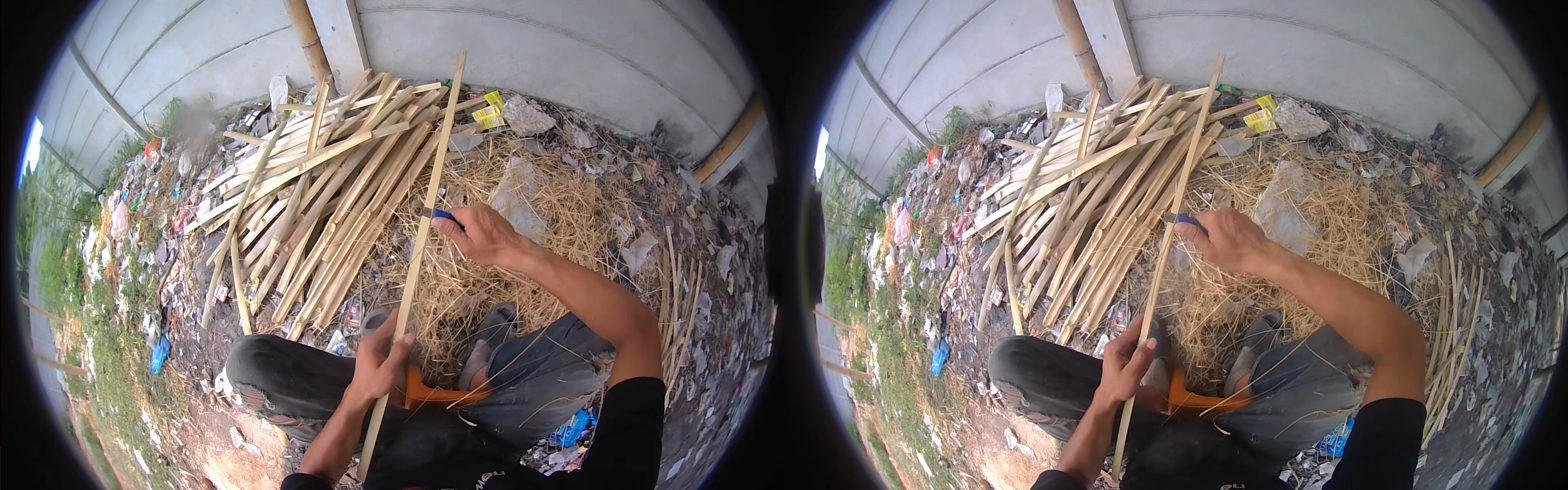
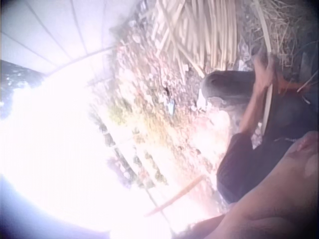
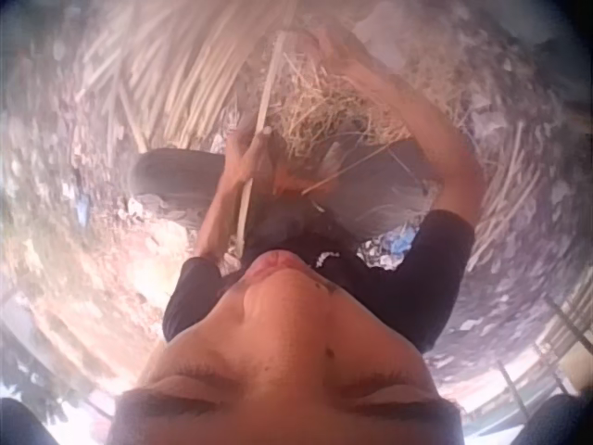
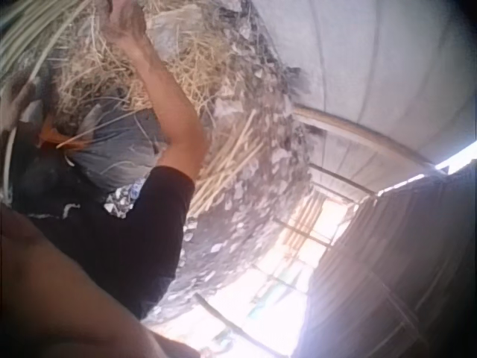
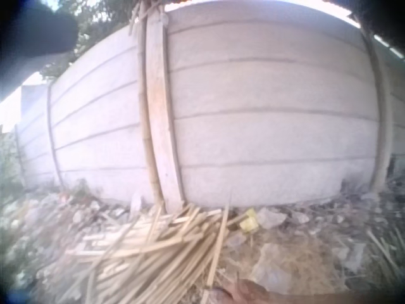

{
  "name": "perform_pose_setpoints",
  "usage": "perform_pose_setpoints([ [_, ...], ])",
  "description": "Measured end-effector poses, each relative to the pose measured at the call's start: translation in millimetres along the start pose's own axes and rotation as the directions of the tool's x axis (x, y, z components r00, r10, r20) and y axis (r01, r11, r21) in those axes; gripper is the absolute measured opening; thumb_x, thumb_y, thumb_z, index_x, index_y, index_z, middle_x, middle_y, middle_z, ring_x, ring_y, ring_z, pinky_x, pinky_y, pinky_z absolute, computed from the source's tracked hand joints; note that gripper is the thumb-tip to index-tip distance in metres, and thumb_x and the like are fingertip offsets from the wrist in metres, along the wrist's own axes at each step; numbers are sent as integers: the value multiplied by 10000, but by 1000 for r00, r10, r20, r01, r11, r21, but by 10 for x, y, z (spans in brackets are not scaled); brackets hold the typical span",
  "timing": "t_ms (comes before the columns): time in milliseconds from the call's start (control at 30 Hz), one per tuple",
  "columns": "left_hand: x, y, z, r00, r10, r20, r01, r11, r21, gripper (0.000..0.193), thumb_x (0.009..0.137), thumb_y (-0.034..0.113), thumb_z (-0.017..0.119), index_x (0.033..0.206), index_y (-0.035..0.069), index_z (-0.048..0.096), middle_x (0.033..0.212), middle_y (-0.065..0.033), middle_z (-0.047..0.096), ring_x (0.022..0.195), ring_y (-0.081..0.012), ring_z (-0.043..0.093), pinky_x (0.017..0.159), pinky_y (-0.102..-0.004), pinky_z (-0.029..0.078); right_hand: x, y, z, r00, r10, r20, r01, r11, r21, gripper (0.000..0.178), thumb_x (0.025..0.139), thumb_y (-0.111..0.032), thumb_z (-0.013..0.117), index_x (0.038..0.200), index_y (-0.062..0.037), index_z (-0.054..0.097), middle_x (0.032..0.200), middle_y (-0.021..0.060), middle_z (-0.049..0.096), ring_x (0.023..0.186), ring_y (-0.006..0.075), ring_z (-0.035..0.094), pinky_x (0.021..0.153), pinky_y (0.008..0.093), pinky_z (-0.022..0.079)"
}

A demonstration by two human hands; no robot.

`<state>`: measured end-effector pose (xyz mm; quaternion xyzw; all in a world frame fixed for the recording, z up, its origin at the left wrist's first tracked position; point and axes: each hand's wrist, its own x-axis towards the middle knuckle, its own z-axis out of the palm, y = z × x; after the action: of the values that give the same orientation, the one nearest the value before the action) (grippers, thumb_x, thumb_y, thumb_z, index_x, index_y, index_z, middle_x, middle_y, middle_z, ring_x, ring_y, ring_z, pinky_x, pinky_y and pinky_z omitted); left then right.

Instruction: The person sits on the ground and uses a knife to split long bamboo poles into thin strips. They hold the pole with one hand and use the knife to shave and separate the bamboo, discarding the resulting strips onto a pile.

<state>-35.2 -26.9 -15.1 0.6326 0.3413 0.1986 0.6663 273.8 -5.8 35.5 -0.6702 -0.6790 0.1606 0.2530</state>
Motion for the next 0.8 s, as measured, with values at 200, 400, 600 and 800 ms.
perform_pose_setpoints([
  [200,-186,-54,62,973,45,226,-87,980,177,611,995,194,648,1499,-72,429,841,-107,708,621,-113,649,556,-278,503,195,1698,-1235,696,428,-577,-467,880,89,754,1047,-595,412,829,87,648,655,227,577,662,367,572,704,501,450],
  [400,-54,-146,295,941,121,317,-197,955,222,616,968,233,673,1449,-97,473,672,-147,685,568,-150,662,561,-311,505,-430,2337,-1570,562,499,-660,-661,751,4,679,1024,-584,482,870,57,643,733,197,601,721,358,566,726,463,427],
  [600,-132,-5,274,935,-41,351,-16,987,159,663,923,154,719,1451,-138,444,1204,-203,695,1124,-168,612,1002,-304,461,-576,2154,-1701,398,405,-823,-614,784,89,603,1003,-541,541,880,35,673,756,216,636,753,424,612,737,493,453],
  [800,-10,25,203,952,37,304,-27,999,-40,755,815,55,750,1480,-114,433,1423,-193,584,1312,-194,516,1123,-315,359,-454,1852,-1706,568,424,-705,-535,842,75,575,992,-536,596,864,22,654,667,110,564,683,265,574,683,418,446],
])
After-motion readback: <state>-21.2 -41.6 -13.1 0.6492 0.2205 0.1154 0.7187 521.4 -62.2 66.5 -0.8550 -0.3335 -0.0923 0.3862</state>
